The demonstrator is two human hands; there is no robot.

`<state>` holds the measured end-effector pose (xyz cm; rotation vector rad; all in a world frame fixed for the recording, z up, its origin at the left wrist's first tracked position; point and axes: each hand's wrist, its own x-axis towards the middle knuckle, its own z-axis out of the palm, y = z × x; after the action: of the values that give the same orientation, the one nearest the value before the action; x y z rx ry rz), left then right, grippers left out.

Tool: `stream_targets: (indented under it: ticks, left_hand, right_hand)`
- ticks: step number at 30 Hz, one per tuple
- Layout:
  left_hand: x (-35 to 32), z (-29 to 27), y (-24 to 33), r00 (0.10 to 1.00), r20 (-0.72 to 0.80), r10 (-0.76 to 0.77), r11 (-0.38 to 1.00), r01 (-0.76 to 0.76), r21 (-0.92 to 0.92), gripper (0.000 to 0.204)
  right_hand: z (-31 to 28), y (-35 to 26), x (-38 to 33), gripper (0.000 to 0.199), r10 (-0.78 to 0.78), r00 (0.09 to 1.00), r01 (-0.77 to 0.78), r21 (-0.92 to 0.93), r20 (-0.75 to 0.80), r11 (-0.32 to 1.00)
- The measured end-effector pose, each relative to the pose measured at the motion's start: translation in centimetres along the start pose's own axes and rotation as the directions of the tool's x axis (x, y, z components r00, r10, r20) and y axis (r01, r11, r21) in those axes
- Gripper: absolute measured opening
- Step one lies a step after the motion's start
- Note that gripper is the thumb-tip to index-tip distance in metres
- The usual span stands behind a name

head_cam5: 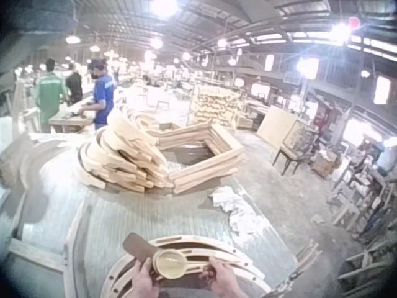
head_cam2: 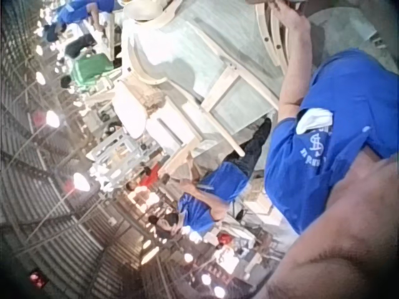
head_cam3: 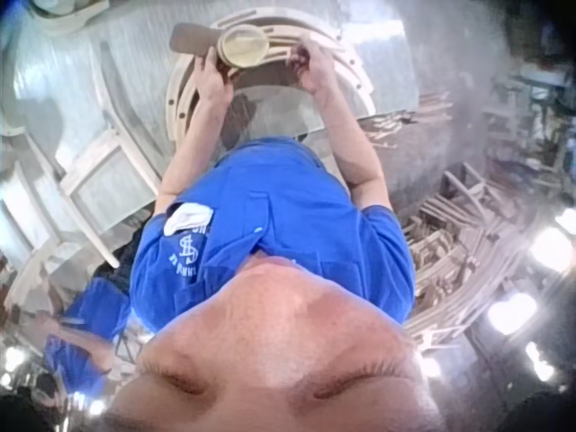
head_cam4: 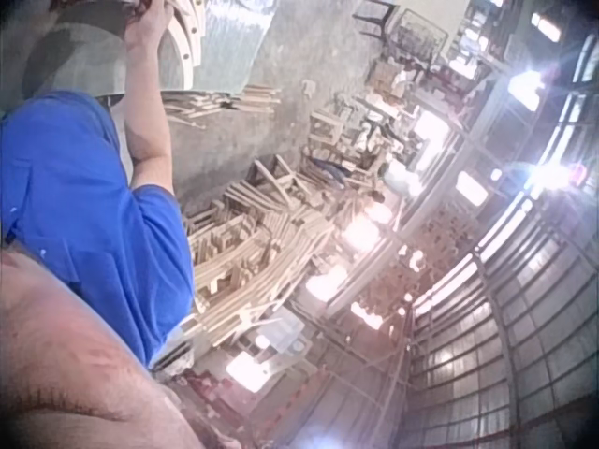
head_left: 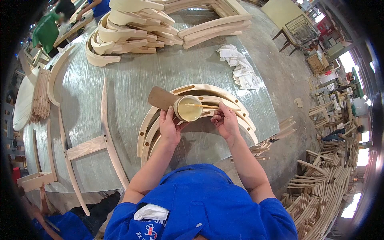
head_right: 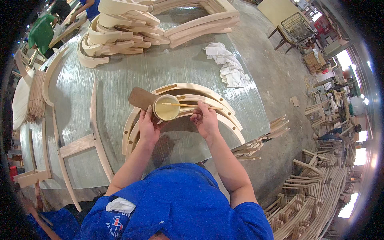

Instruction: The person applies glue to curved wooden chair parts and rectangular chair frames using a brush and a small container. They dip the brush into the container, apply glue to the wood, and place the parts aside on the table.

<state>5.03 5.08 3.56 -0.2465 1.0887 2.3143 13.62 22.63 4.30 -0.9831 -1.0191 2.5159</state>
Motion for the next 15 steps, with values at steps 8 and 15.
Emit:
stream_targets:
  ticks: [8,15]
  left_hand:
    - [1.2,-2.0,-0.3,0.998,-0.035,0.056,0.998,-0.056,-0.005,0.023]
    - [1.2,-5.5,2.4,0.969,-0.200,0.142,0.989,-0.145,0.004,0.026]
  right_hand:
    - [-1.1,-0.8,-0.6,0.009,-0.131,0.990,0.131,0.010,0.043,0.991]
    - [-4.4,-0.8,-0.3,0.007,-0.199,0.979,0.204,-0.163,0.051,0.965]
